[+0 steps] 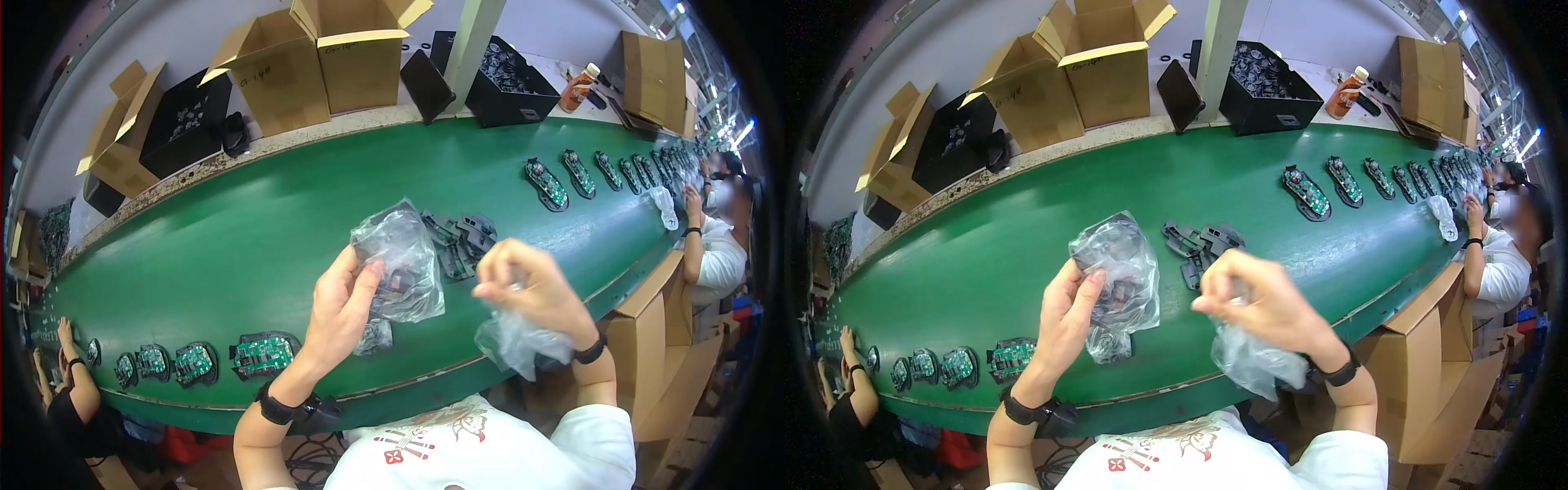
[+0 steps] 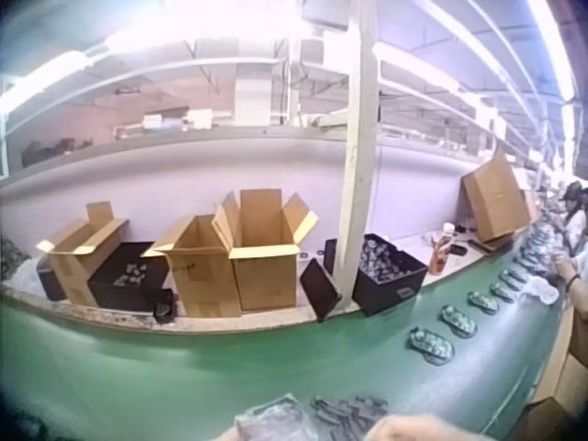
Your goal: The person unpacks small black plastic components from a plastic bag and places them on a green workbench. They then pick up small circular metal parts and attach them to green circuit boards, pressing them into place. The person repeats this process for several circuit boards, moving the completed units to the side.
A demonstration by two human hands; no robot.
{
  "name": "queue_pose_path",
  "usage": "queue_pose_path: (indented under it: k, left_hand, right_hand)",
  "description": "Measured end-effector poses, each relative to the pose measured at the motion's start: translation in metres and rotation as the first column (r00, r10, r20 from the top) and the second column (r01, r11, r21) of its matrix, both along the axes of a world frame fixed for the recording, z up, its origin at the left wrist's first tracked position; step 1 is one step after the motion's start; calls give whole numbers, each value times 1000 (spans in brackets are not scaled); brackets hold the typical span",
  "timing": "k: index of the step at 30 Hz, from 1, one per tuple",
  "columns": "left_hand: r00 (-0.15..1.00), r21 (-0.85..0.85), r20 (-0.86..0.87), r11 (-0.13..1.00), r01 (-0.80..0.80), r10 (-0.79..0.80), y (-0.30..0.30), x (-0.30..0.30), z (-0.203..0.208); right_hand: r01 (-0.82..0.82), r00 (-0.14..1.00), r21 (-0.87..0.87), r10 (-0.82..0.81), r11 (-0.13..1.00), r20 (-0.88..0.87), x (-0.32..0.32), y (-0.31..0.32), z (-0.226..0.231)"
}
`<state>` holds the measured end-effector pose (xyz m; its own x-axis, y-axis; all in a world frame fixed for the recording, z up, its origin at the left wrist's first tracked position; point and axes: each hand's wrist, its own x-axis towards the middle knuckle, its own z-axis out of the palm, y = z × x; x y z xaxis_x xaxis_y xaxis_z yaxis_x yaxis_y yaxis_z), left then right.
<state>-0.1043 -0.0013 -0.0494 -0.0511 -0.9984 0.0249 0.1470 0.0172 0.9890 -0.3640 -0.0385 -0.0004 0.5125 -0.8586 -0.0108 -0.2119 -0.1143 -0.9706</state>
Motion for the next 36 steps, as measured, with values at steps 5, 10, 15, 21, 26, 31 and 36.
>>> queue_pose_path:
  k: [5,10,15,21,26,31,36]
  left_hand:
    - [997,-87,77,996,21,-15,7,-9,3]
    - [956,-273,281,962,-2,82,9,-17,7]
    - [967,36,226,993,108,-114,17,5,-6]
    - [925,-251,379,965,78,24,-1,3,9]
    - [836,-342,544,889,306,-78,-23,-11,22]
    - [839,-344,544,914,217,5,-18,-18,25]
    - [871,-420,487,892,165,68,-18,-12,28]
  right_hand:
    - [63,979,-122,-85,991,-186,24,-1,-1]
    - [5,961,-331,-96,944,-258,29,-4,-12]
    - [84,958,-385,-181,919,-224,10,-15,3]
    - [-393,760,-732,-252,556,-600,9,0,20]
    - [-510,733,-693,-164,510,-660,14,9,23]
    - [-363,767,-755,-285,546,-575,4,7,16]
    - [-196,834,-750,-294,632,-466,-12,1,-2]
